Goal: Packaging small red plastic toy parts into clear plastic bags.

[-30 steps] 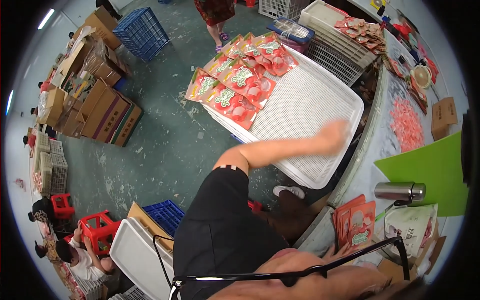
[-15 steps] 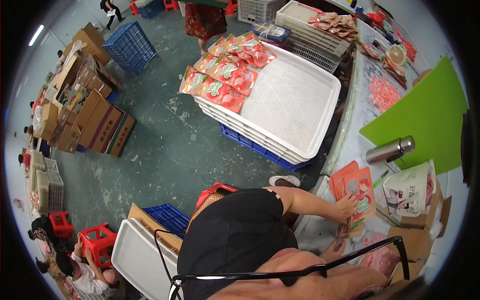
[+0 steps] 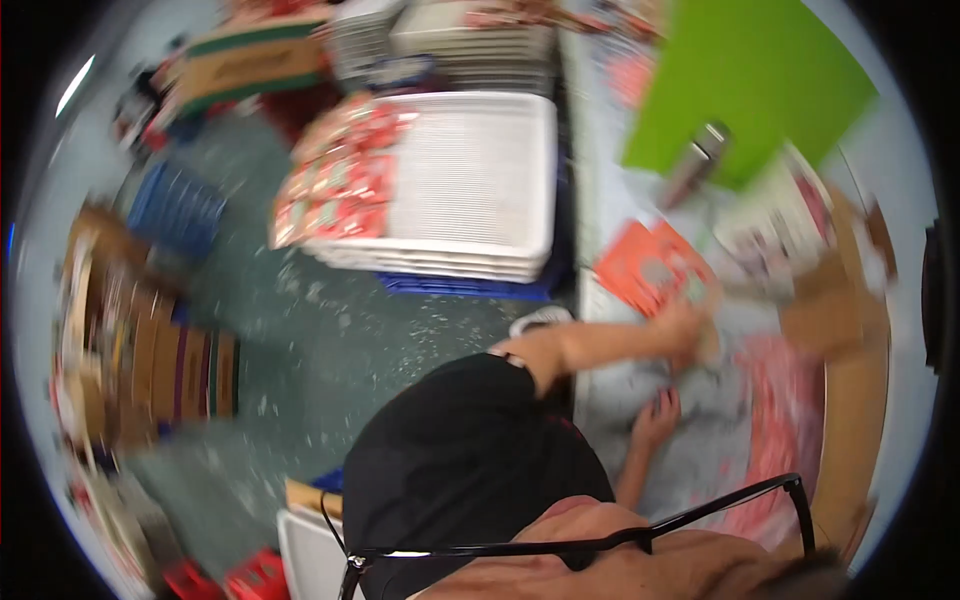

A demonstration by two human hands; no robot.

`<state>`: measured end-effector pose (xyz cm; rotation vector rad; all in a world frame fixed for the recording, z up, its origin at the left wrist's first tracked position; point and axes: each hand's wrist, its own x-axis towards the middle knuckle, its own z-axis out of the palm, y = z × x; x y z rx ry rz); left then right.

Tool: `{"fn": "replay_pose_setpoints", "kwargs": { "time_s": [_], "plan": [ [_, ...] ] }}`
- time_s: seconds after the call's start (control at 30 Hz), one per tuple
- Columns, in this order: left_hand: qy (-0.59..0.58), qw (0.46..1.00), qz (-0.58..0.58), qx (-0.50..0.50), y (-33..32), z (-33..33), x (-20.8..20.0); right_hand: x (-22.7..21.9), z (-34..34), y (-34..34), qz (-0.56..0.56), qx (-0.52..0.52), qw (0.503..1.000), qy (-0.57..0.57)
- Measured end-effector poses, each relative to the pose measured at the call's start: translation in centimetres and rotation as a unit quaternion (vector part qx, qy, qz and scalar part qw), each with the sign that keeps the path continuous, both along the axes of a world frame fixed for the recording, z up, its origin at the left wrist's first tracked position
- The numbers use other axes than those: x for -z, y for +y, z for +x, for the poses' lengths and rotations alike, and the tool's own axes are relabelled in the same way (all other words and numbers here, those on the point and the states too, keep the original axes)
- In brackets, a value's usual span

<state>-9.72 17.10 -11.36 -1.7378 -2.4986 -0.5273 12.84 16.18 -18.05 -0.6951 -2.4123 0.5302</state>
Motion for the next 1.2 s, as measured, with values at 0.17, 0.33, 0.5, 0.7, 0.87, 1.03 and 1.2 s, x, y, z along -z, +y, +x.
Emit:
{"fn": "replay_pose_setpoints", "kwargs": {
  "time_s": [0.17,0.33,0.5,0.7,0.87,1.03,1.2],
  "plan": [
    [0.02,0.987,0.158,0.014,-2.5,-2.3,0.5,-2.9,-2.5,-2.3,-0.013,0.013,0.998,0.058],
    [-0.077,0.976,0.18,0.092,-3.7,-3.7,-1.6,-6.3,-2.8,-3.5,-0.034,0.058,0.995,0.067],
    [-0.353,0.929,0.1,0.046,-3.4,-5.3,-2.7,-6.8,-2.4,-3.8,-0.047,0.047,0.995,0.072],
    [-0.182,0.98,0.079,0.001,-2.8,-4.3,0.4,-6.2,-2.7,-3.9,-0.016,0.039,0.995,0.089],
    [-0.213,0.967,0.133,-0.043,-4.1,-1.6,-2.1,-5.7,-1.9,-3.7,-0.013,0.054,0.99,0.128],
    [-0.311,0.917,0.231,0.094,-9.4,2.3,-4.5,-12.1,-3.5,-5.4,0.101,0.097,0.978,0.153],
    [-0.492,0.854,0.168,0.028,-12.4,3.9,-4.6,-10.4,-2.1,-5.5,0.134,0.014,0.985,0.106]
  ]
}}
